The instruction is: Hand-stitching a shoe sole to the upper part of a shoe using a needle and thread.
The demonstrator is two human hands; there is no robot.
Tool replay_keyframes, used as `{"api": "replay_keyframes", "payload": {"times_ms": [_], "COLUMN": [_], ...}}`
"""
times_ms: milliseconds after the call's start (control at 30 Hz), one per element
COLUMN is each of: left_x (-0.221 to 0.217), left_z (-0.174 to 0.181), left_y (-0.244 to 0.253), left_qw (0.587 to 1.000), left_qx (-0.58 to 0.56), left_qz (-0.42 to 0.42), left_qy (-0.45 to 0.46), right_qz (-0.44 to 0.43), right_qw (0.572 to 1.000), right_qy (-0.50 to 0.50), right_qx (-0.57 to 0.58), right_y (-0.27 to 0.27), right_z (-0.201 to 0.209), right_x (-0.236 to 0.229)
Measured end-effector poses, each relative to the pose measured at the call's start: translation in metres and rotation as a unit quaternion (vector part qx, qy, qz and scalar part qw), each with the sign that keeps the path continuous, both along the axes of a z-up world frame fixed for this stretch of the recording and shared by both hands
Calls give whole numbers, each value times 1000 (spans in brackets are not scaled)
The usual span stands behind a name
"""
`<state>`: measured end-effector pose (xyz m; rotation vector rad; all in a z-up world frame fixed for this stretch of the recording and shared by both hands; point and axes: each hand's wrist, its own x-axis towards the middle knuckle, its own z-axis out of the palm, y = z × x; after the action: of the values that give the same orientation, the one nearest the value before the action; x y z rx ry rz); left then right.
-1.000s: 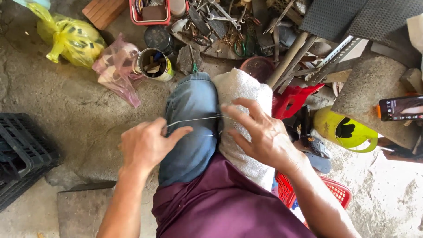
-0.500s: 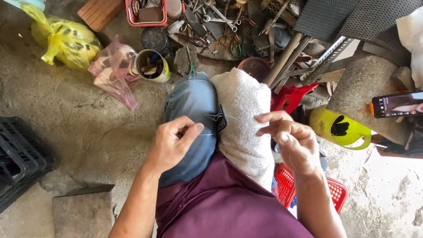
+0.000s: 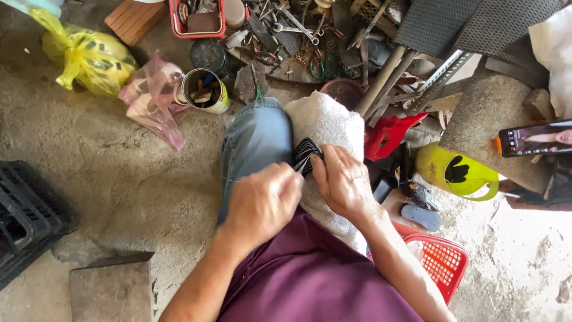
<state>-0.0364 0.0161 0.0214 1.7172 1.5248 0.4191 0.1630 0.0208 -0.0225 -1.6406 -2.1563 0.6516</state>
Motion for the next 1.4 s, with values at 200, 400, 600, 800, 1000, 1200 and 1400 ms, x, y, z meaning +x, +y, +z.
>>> {"api": "replay_keyframes", "payload": {"times_ms": [200,400,600,800,1000,1200,1400], "left_x": [2,26,6,-138,-295,-331,-85], "left_z": [-19,-46,8,25,-45,-121,-25], "left_y": [-6,11,12,-34,-120,-153,-11], "left_qw": [957,944,963,934,879,790,953], "left_qx": [275,290,74,-65,19,-46,233], "left_qz": [29,18,18,25,466,270,191], "left_qy": [93,159,-259,-349,-93,548,29], "right_qz": [9,-43,-121,-102,-186,-207,-16], "right_qw": [994,990,974,981,934,973,988], "right_qy": [77,114,165,92,204,69,64], "right_qx": [-77,-71,-93,-137,-227,-77,141], "right_y": [7,-5,-5,9,20,14,22], "right_z": [16,0,11,35,12,-6,32], "right_x": [5,19,23,19,63,91,19]}}
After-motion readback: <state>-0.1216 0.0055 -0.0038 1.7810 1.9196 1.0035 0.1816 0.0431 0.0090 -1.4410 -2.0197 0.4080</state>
